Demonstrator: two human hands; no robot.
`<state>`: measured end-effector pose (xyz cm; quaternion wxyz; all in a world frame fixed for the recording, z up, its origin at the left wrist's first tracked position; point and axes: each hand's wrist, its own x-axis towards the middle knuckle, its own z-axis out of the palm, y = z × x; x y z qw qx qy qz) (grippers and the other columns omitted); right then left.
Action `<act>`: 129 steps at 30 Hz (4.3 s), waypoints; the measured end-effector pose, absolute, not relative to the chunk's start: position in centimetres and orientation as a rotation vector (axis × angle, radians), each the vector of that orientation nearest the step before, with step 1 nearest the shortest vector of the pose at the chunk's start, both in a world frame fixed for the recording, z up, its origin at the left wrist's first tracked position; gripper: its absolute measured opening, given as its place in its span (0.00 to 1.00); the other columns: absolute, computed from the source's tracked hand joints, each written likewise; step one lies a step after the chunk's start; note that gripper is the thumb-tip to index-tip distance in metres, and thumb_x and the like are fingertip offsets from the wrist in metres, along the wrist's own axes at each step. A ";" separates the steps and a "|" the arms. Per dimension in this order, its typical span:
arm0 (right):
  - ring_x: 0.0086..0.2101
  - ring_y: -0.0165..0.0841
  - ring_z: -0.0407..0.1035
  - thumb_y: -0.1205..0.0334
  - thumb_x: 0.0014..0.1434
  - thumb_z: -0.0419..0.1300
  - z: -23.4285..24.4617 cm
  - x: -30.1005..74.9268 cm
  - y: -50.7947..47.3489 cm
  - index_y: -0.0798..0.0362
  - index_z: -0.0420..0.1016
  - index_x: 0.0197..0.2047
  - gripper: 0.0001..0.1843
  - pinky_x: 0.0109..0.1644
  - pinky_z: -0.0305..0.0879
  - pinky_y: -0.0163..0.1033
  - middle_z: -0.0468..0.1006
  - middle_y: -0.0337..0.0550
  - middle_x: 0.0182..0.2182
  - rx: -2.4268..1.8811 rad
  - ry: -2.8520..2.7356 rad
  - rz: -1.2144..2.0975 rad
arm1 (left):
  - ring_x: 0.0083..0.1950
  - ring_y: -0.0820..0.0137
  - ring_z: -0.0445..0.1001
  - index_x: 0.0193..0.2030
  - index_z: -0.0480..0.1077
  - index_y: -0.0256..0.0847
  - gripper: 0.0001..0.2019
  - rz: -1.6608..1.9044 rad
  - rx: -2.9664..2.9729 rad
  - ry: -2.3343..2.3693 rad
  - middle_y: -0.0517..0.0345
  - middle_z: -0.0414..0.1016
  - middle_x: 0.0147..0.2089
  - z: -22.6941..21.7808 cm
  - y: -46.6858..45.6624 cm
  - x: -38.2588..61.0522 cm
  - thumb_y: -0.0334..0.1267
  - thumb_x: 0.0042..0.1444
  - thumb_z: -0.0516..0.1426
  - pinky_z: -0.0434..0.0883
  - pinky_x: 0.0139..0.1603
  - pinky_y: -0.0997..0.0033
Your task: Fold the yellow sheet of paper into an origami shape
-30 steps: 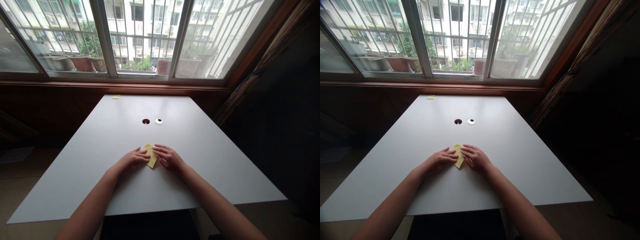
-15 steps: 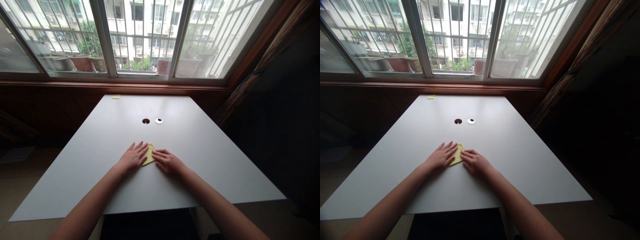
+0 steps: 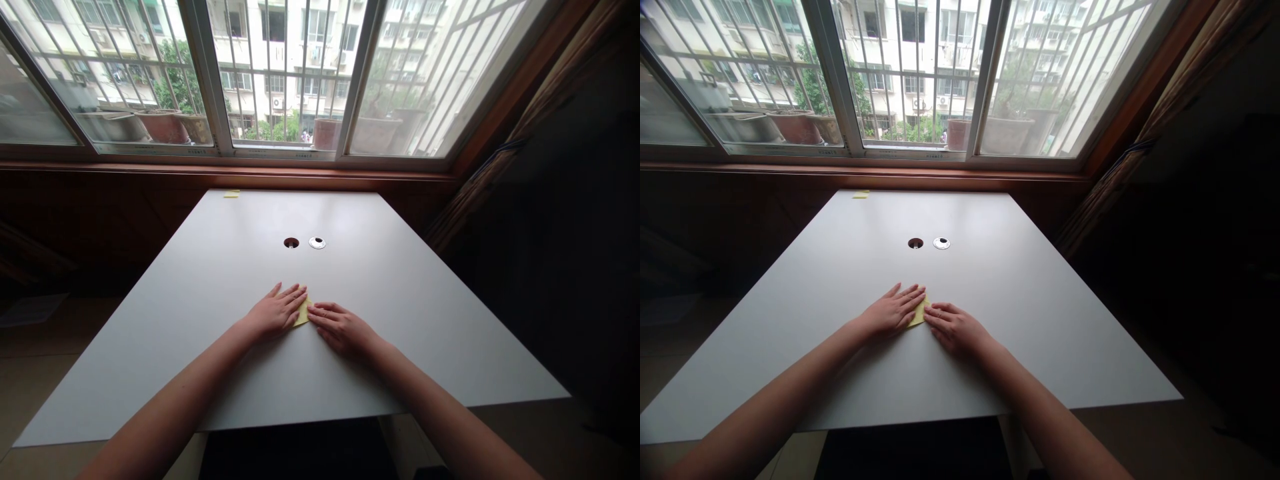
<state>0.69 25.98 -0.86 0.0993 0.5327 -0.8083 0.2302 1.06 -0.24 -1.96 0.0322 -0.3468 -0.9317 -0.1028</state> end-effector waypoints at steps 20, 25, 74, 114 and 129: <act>0.45 0.37 0.72 0.57 0.63 0.62 -1.8 -2.3 24.9 0.45 0.76 0.53 0.15 0.52 0.71 0.45 0.79 0.46 0.50 1.439 -2.419 0.961 | 0.68 0.59 0.60 0.62 0.65 0.46 0.19 -0.491 -0.924 -2.711 0.51 0.67 0.64 -1.7 -1.8 -0.6 0.47 0.68 0.49 0.54 0.70 0.48; 0.42 0.34 0.72 0.56 0.65 0.59 -1.9 -3.1 24.1 0.46 0.80 0.45 0.09 0.50 0.70 0.43 0.81 0.44 0.45 1.505 -2.417 0.991 | 0.52 0.64 0.70 0.47 0.73 0.43 0.11 -0.544 -0.908 -2.584 0.51 0.74 0.48 -1.7 -2.1 0.7 0.37 0.67 0.50 0.65 0.65 0.52; 0.39 0.37 0.66 0.63 0.61 0.61 -2.6 -2.3 19.8 0.50 0.71 0.43 0.06 0.48 0.66 0.44 0.70 0.44 0.38 0.709 -2.658 1.013 | 0.56 0.62 0.70 0.59 0.69 0.43 0.17 -0.414 -1.070 -2.640 0.49 0.72 0.57 -1.4 -2.7 6.0 0.37 0.66 0.51 0.67 0.63 0.55; 0.64 0.46 0.52 0.57 0.68 0.52 -1.1 -1.7 22.5 0.48 0.66 0.64 0.23 0.63 0.59 0.54 0.66 0.46 0.64 1.110 -2.660 0.467 | 0.65 0.58 0.66 0.64 0.66 0.44 0.22 -0.341 -0.980 -2.665 0.53 0.70 0.63 -1.1 -1.9 7.9 0.39 0.63 0.53 0.65 0.66 0.51; 0.40 0.35 0.68 0.63 0.61 0.63 -2.4 -7.8 19.3 0.47 0.81 0.39 0.05 0.48 0.69 0.43 0.77 0.44 0.39 1.223 -2.517 0.986 | 0.56 0.64 0.72 0.53 0.75 0.48 0.14 -0.765 -0.937 -2.734 0.59 0.79 0.53 -0.1 -3.0 4.3 0.38 0.66 0.52 0.71 0.59 0.60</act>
